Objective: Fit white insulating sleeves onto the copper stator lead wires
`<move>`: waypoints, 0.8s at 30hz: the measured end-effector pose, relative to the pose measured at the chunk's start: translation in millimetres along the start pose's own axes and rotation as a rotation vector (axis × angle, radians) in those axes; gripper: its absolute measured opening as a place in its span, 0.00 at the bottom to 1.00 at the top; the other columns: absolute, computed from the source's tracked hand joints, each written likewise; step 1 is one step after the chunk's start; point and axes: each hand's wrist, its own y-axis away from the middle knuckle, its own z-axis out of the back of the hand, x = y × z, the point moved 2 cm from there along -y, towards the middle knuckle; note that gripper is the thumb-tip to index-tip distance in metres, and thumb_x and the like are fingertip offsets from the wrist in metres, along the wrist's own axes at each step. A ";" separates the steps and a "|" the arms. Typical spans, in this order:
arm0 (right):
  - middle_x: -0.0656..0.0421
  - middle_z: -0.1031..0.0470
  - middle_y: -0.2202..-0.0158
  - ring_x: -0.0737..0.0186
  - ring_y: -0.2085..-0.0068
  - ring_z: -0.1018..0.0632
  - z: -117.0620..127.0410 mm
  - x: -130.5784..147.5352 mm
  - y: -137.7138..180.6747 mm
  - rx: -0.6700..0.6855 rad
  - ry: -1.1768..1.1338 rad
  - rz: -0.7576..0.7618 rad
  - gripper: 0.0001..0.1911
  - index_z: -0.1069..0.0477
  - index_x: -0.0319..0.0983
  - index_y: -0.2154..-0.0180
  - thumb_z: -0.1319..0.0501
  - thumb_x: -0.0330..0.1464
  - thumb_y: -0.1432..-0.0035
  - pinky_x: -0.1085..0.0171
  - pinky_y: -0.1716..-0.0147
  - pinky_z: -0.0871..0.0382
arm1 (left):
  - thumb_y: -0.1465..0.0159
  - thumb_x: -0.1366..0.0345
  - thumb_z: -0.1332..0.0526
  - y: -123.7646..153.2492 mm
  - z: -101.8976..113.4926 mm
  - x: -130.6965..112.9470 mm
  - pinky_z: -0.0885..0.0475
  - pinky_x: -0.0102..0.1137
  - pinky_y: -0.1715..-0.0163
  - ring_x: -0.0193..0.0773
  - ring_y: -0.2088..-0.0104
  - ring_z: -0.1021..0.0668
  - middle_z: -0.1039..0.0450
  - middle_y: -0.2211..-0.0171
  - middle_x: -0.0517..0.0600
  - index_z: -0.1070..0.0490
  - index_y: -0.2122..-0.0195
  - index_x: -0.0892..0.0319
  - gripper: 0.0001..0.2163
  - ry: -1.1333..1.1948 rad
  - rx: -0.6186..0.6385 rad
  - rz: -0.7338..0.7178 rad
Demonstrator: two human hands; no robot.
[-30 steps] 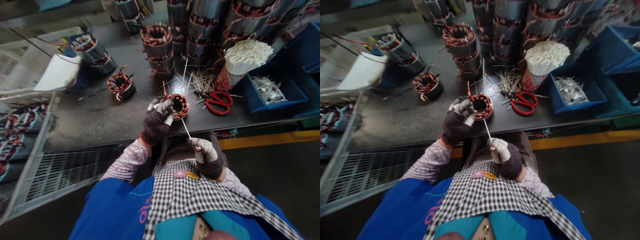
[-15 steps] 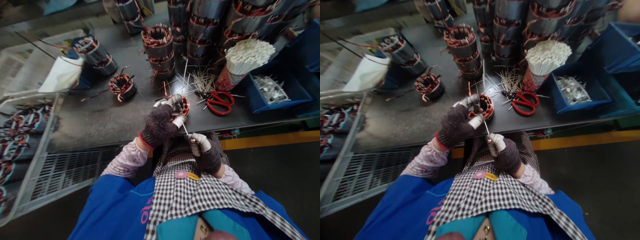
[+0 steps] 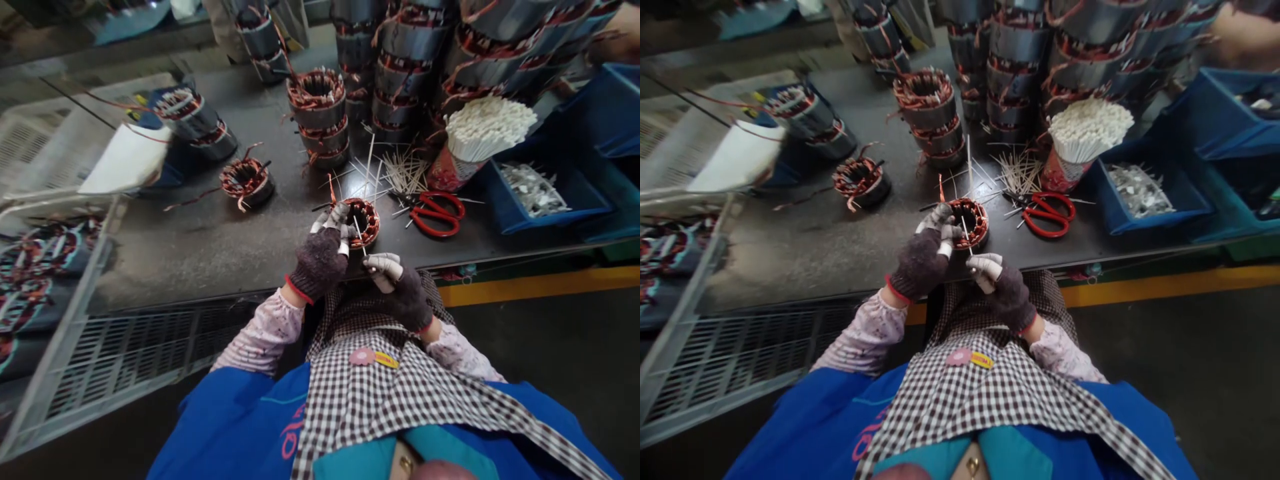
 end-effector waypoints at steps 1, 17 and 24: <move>0.54 0.03 0.45 0.49 0.44 0.03 0.7 0.9 -4.4 -0.018 -0.064 -0.074 0.10 0.06 0.52 0.43 0.28 0.40 0.15 0.49 0.38 0.02 | 0.20 0.72 0.39 2.8 -3.1 2.1 0.22 0.62 0.09 0.58 0.16 0.17 0.06 0.32 0.59 0.20 0.17 0.56 0.31 0.037 -0.013 -0.001; 0.54 0.05 0.56 0.49 0.56 0.08 5.9 35.4 -42.6 -0.075 -0.158 -0.373 0.15 0.15 0.45 0.55 0.20 0.48 0.28 0.51 0.49 0.07 | 0.21 0.60 0.28 5.7 -3.2 -12.0 0.27 0.75 0.10 0.63 0.32 0.07 0.04 0.45 0.56 0.07 0.44 0.49 0.10 0.292 -0.123 0.045; 0.55 0.05 0.57 0.50 0.55 0.09 -1.8 14.5 -57.1 0.018 0.002 -0.345 0.12 0.13 0.45 0.54 0.25 0.46 0.24 0.52 0.46 0.08 | 0.19 0.61 0.30 6.5 -2.4 -12.7 0.27 0.74 0.10 0.61 0.33 0.07 0.04 0.45 0.55 0.08 0.45 0.48 0.09 0.261 -0.088 0.004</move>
